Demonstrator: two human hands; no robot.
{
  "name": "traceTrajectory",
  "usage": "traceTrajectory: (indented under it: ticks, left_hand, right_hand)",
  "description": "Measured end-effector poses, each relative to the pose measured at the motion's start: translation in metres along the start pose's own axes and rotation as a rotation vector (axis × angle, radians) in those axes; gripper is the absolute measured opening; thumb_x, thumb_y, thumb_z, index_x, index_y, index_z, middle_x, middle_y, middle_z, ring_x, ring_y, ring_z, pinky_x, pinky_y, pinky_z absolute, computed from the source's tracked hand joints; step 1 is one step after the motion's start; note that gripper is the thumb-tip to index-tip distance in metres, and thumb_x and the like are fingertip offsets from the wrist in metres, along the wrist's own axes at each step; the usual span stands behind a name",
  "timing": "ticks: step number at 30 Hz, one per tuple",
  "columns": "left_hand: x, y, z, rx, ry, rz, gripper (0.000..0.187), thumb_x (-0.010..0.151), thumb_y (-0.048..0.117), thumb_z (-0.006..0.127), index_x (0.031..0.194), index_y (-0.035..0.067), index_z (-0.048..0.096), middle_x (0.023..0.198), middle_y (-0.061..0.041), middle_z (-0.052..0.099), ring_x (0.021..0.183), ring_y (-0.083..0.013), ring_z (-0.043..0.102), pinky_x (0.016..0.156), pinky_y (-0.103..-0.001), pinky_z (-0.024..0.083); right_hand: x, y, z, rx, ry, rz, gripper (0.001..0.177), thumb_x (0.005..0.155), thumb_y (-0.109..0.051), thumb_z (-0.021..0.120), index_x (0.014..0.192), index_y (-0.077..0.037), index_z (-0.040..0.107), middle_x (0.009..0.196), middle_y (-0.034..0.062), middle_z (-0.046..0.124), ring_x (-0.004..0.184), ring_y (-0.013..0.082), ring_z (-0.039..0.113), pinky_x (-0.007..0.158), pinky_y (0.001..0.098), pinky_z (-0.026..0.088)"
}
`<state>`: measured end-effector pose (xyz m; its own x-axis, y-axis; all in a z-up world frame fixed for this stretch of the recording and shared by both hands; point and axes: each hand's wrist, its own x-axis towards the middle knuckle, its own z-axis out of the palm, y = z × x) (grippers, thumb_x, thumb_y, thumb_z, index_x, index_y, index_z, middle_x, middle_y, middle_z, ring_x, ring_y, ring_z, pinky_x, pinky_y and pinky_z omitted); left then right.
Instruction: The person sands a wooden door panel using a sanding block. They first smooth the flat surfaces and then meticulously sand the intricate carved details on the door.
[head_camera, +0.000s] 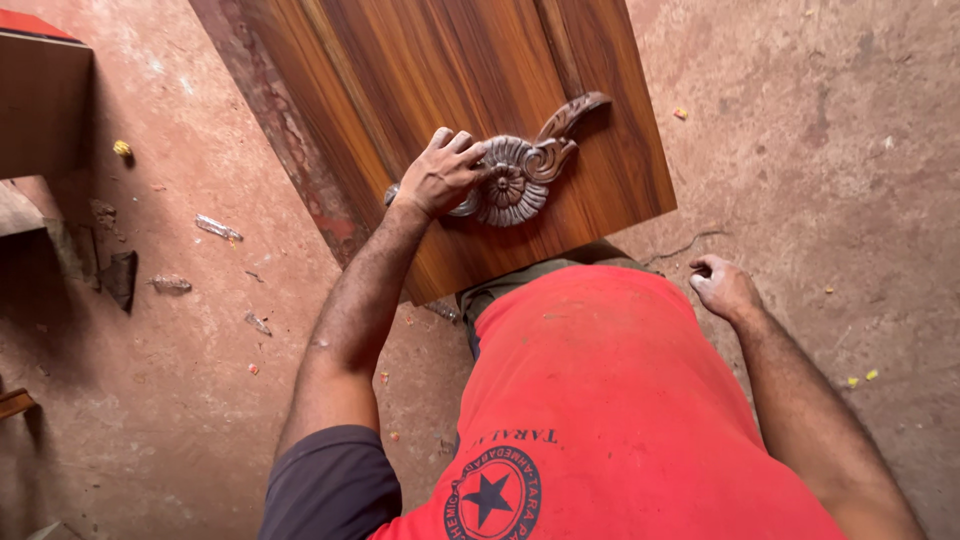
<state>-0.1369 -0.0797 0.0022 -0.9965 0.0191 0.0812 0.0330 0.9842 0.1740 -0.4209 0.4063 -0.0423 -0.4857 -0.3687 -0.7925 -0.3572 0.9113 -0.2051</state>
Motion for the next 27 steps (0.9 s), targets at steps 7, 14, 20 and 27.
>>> traceTrajectory:
  ticks: [7,14,20,27]
  left_hand:
    - [-0.014,-0.011,0.001,-0.133,0.13,-0.721,0.007,0.103,0.022,0.068,0.107,0.019,0.072,0.105,-0.004,0.065,0.1,-0.0212,0.06,0.089,-0.041,0.053]
    - [0.012,0.081,-0.013,-1.049,0.484,-1.081,0.023,0.092,0.023,0.07,0.11,0.011,0.064,0.111,-0.005,0.07,0.106,-0.0202,0.067,0.093,-0.039,0.056]
    - [-0.005,0.137,-0.013,-1.018,0.494,-1.068,0.024,0.101,0.02,0.066,0.115,0.001,0.07,0.099,-0.009,0.068,0.092,-0.0214,0.064,0.085,-0.035,0.054]
    - [-0.026,0.137,0.001,-1.478,0.568,-1.287,0.022,0.098,0.018,0.066,0.112,0.004,0.076,0.084,-0.009,0.071,0.073,-0.0148,0.066,0.065,-0.034,0.056]
  right_hand:
    - [-0.007,-0.012,-0.003,-0.008,-0.064,0.081,0.047,0.091,-0.025,0.06,0.136,-0.015,0.067,0.129,0.0087,0.072,0.116,0.027,0.068,0.103,0.0427,0.051]
    - [-0.003,0.009,0.024,-0.016,-0.018,-0.059,0.042,0.089,-0.028,0.062,0.127,-0.013,0.071,0.122,0.0138,0.074,0.113,0.0321,0.07,0.098,0.0429,0.054]
    - [0.0,-0.004,0.02,-0.014,0.022,-0.127,0.04,0.086,-0.026,0.064,0.123,-0.012,0.073,0.117,0.0139,0.075,0.109,0.0307,0.072,0.096,0.0416,0.055]
    - [-0.006,-0.055,0.011,-0.031,0.074,-0.267,0.037,0.086,-0.022,0.063,0.119,-0.009,0.074,0.117,0.0157,0.075,0.11,0.0309,0.071,0.096,0.0406,0.055]
